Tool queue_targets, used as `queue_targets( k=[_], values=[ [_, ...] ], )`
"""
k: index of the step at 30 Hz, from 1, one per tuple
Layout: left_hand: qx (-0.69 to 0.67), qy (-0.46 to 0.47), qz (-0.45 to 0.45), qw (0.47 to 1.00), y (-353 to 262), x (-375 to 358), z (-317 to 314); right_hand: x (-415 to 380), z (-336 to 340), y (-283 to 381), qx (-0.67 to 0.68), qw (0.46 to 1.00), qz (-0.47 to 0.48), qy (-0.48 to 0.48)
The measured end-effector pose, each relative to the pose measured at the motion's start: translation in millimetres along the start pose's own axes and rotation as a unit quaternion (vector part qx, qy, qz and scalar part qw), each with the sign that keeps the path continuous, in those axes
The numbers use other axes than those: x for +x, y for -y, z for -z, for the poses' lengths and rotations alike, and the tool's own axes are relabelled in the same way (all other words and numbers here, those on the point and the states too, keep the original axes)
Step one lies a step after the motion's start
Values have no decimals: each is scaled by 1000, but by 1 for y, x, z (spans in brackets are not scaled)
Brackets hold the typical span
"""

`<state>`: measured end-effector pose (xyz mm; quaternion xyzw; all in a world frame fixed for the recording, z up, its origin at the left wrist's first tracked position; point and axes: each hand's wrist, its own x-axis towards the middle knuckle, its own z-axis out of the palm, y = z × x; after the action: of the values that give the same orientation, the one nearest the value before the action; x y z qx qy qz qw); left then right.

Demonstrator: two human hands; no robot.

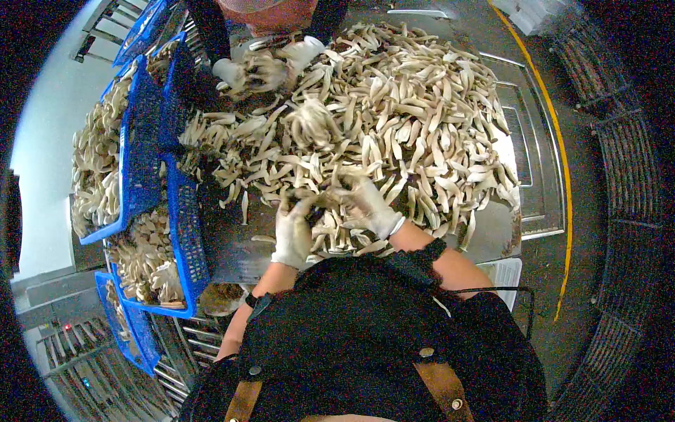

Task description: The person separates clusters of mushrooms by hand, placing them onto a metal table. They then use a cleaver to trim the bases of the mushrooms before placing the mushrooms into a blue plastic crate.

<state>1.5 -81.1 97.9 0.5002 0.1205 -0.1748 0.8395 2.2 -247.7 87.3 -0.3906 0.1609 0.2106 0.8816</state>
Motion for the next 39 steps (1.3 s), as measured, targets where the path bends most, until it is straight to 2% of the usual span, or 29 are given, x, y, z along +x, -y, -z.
queue_targets(
  k=[1,3,5,6,8,9,10,11,13,15,16,17,19,21,22,23,24,25,26,28,29,30,31,32,33,35,36,38,39],
  values=[
    [-40,4,90,995,-10,-4,5,-3,-3,5,31,999,-8,-11],
    [-55,-88,83,991,-7,-4,-12,9,0,-8,-105,990,79,-42],
    [22,-16,35,999,21,4,7,14,2,-17,-253,963,85,-31],
    [-38,-7,54,998,20,6,8,26,16,-11,-342,938,54,27],
    [-110,-16,80,991,17,10,19,51,45,1,-507,847,26,156],
    [-139,-6,116,984,1,5,16,40,28,37,-549,810,-59,197],
    [-137,16,80,987,-11,1,5,21,7,58,-292,944,-117,102],
    [-130,9,77,988,-16,-3,0,37,7,62,-329,939,-49,81],
    [-127,35,59,990,-1,10,12,43,3,59,-147,987,-17,69],
    [-140,38,73,987,-4,10,5,57,-1,35,-135,974,-59,172],
    [-145,34,77,986,0,12,8,57,-5,26,-213,959,-43,182],
    [-154,31,68,985,-1,11,8,54,-7,22,-107,982,-66,144],
    [-174,21,49,983,-5,6,9,51,8,17,-106,984,-76,118],
    [-168,57,45,983,-3,7,29,42,28,18,157,977,-143,20],
    [-181,29,49,982,-2,5,30,55,40,2,-22,997,-65,23],
    [-194,4,52,980,-8,4,22,68,51,-12,-201,979,17,24],
    [-161,8,66,985,-13,2,18,48,33,15,-498,866,37,-9],
    [-128,12,80,988,-16,0,14,25,13,39,-744,665,52,-42],
    [-95,16,95,991,-18,-2,11,17,11,33,-595,797,102,-2],
    [31,67,123,990,2,3,16,14,9,16,-611,753,233,78],
    [106,100,129,981,8,2,12,25,29,-10,-474,845,164,187],
    [172,132,113,970,13,1,10,14,36,-10,-459,862,120,179],
    [190,149,154,958,14,0,8,-3,51,0,-530,832,71,146],
    [256,159,125,945,5,-2,4,-24,55,18,-598,792,19,120],
    [319,166,97,928,-4,-5,4,-55,45,54,-732,677,-43,67],
    [183,55,187,964,1,-2,27,-93,85,73,-804,505,-196,244],
    [95,0,195,976,3,0,33,-93,86,76,-825,501,-159,208],
    [40,-1,162,986,7,8,41,-88,88,84,-856,493,-88,129],
    [23,-8,146,989,11,13,41,-63,82,78,-840,539,52,46]
  ],
)
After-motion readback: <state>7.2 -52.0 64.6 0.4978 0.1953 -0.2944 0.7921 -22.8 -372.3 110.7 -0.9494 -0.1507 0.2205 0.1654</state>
